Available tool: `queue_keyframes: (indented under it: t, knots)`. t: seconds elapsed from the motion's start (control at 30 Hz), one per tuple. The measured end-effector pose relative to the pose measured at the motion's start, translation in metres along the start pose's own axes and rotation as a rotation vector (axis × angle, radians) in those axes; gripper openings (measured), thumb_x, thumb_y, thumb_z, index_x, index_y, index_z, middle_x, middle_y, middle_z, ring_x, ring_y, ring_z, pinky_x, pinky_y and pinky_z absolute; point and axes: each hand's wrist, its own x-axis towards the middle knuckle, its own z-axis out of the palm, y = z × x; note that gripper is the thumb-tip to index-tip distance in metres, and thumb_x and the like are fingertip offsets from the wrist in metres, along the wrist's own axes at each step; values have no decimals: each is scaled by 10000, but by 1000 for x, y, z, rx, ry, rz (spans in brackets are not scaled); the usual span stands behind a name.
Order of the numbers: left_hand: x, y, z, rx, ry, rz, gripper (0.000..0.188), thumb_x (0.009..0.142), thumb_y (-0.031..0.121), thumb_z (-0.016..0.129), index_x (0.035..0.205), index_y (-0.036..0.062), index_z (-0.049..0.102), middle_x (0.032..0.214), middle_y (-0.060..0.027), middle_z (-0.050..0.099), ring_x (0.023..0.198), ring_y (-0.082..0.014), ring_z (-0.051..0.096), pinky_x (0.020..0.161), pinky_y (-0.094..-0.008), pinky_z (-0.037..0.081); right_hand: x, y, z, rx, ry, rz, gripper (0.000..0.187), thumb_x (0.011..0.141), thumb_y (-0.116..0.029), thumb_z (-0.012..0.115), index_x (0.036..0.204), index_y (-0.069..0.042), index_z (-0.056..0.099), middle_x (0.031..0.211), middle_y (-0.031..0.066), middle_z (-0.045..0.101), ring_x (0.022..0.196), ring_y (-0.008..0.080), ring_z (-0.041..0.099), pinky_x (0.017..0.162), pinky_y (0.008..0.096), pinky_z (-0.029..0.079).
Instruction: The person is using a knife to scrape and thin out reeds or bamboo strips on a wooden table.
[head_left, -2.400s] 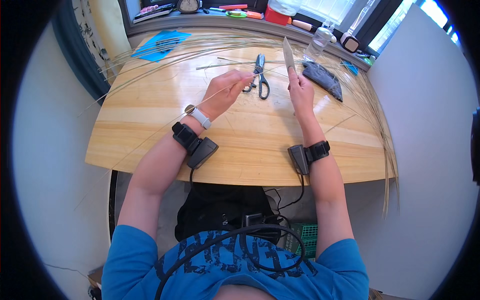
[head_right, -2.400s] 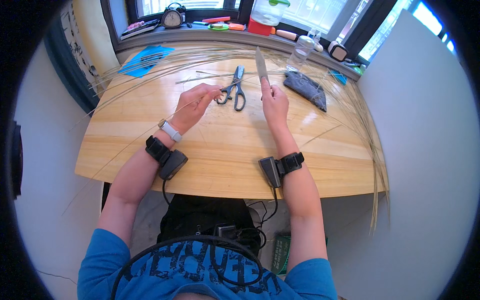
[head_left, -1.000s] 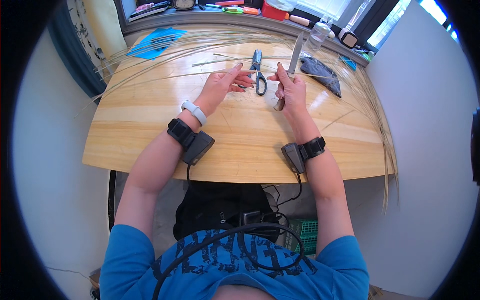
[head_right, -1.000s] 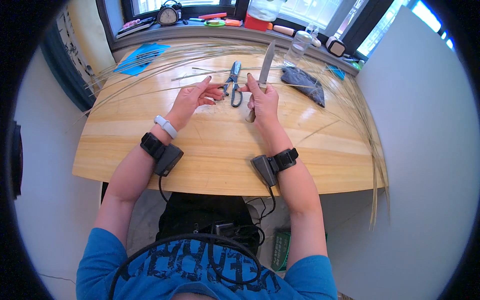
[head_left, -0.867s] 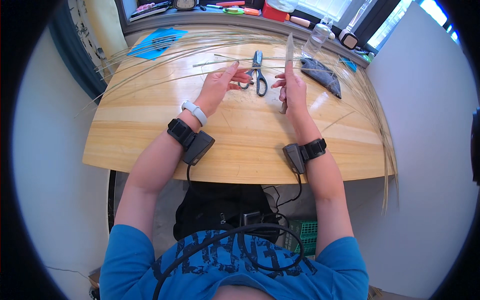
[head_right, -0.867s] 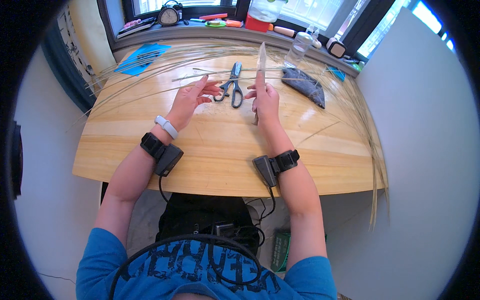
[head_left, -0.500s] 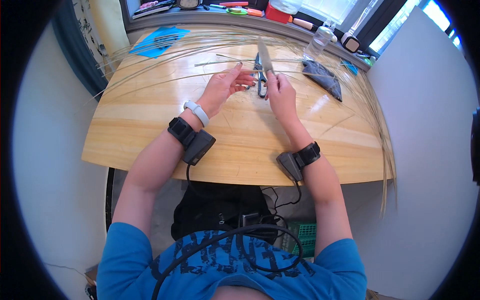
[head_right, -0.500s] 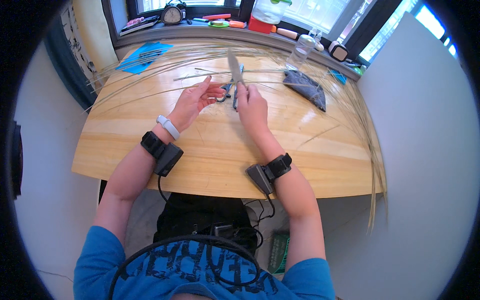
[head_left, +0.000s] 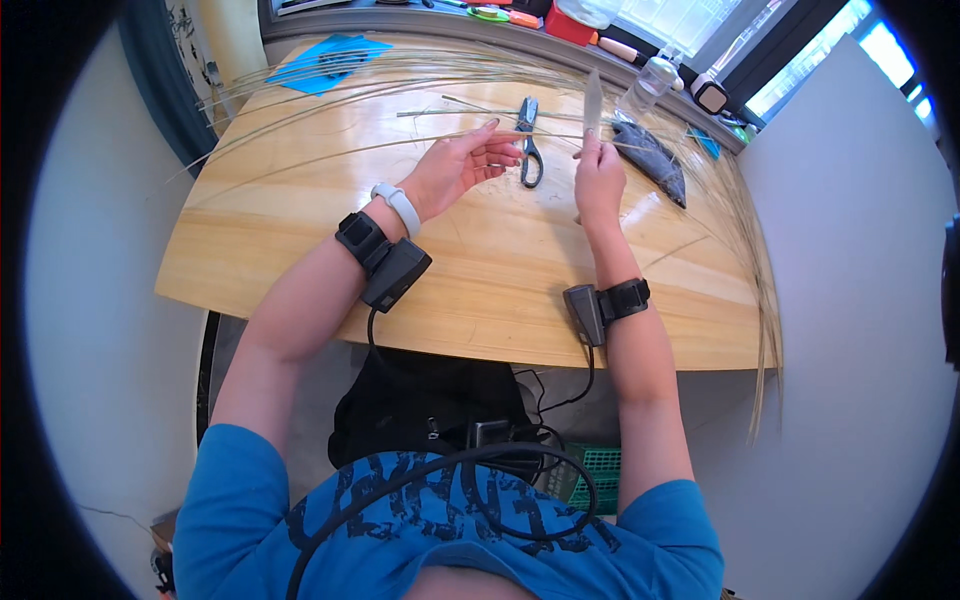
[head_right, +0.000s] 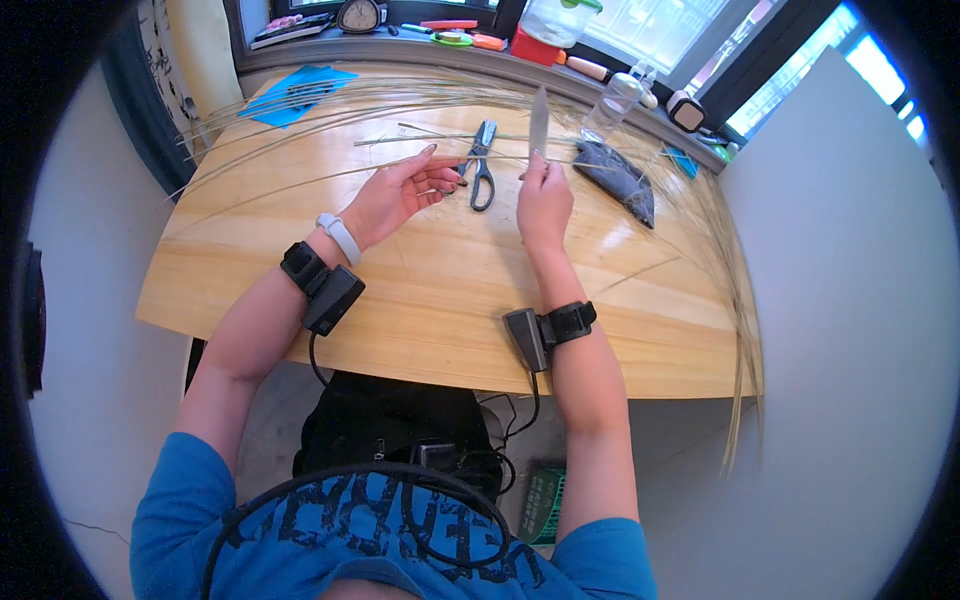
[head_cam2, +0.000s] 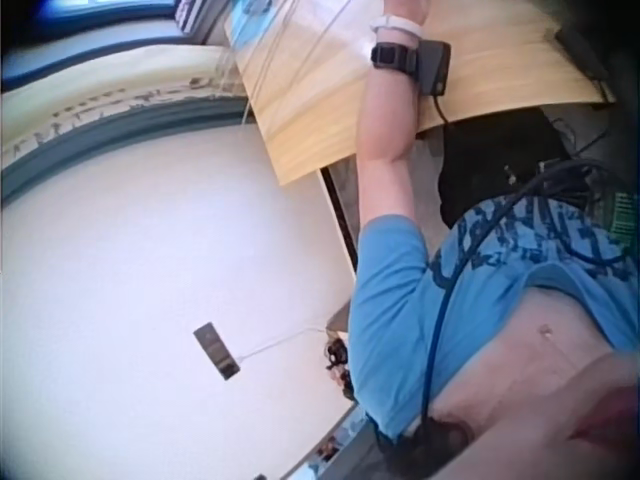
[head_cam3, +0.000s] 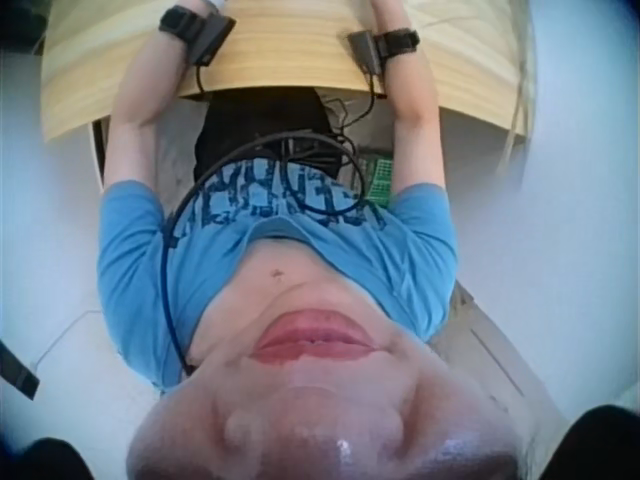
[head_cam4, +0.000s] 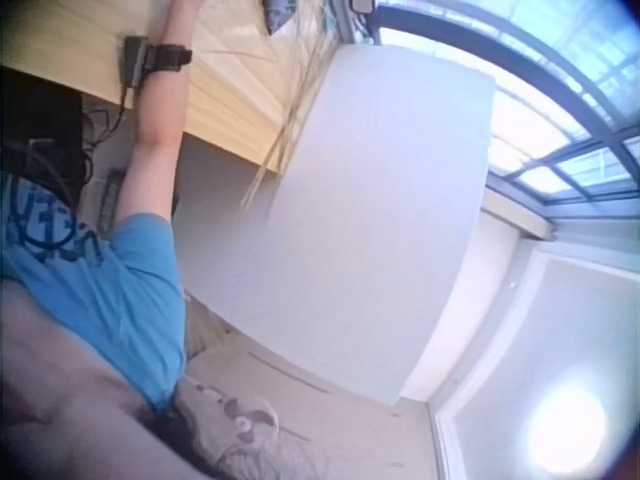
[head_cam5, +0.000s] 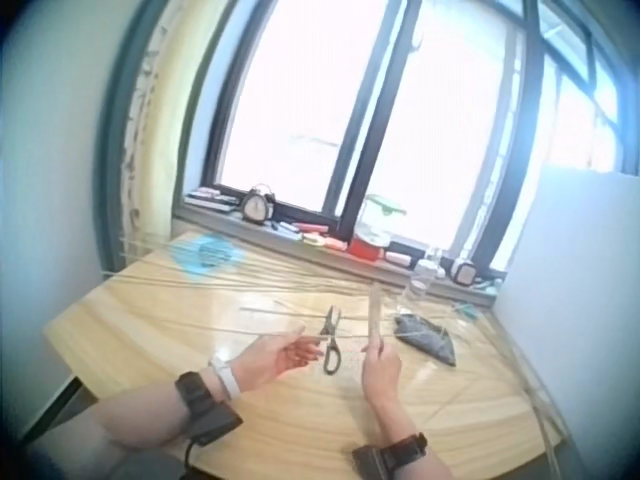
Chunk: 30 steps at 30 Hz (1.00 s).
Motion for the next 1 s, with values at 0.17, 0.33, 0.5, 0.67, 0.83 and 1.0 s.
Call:
queue_keyframes:
  t: [0.17, 0.33, 0.5, 0.67, 0.83, 1.0]
  knots:
    - [-1, -5, -2, -16, 10, -13, 440, 995, 319, 421, 1225, -41, 530, 1003, -65, 638, 929, -125, 574, 861, -262, 452, -18, -9, 19, 8, -58, -143, 413, 959, -350, 459, 755, -7, 564, 643, 165, 594, 626, 349, 587, 588, 431, 432]
    - [0, 0, 1, -10, -18, -11, 441, 995, 322, 421, 1221, -39, 535, 997, -66, 634, 926, -125, 569, 871, -260, 444, 5, 7, -2, 24, -12, 68, 389, 954, -359, 460, 801, -17, 567, 677, 197, 603, 665, 389, 590, 610, 443, 442]
    - [0, -6, -5, 47, 16, -10, 450, 986, 352, 435, 1201, -21, 563, 994, -64, 635, 923, -123, 576, 859, -257, 451, -15, -7, 20, -7, -93, -123, 411, 955, -361, 457, 770, -19, 591, 677, 175, 617, 664, 369, 602, 618, 451, 447]
    - [1, 0, -1, 48, 35, 25, 442, 995, 329, 419, 1198, -41, 550, 986, -69, 635, 908, -131, 579, 858, -266, 454, 5, 14, 2, 9, -21, 45, 438, 963, -374, 440, 765, -20, 604, 659, 153, 615, 618, 307, 594, 598, 402, 449]
    - [-1, -2, -3, 79, 12, 26, 444, 992, 334, 424, 1205, -34, 551, 991, -71, 639, 933, -135, 586, 858, -264, 453, -15, -13, 23, 213, -159, -14, 418, 950, -362, 492, 755, -4, 589, 655, 136, 603, 589, 227, 574, 602, 373, 451]
    - [-1, -2, 5, 110, 3, -7, 429, 987, 336, 433, 1186, -15, 580, 983, -64, 639, 931, -139, 589, 836, -258, 449, -9, -8, 3, 892, -225, 358, 380, 938, -373, 539, 824, -15, 597, 544, -28, 439, 374, 52, 366, 335, 197, 263]
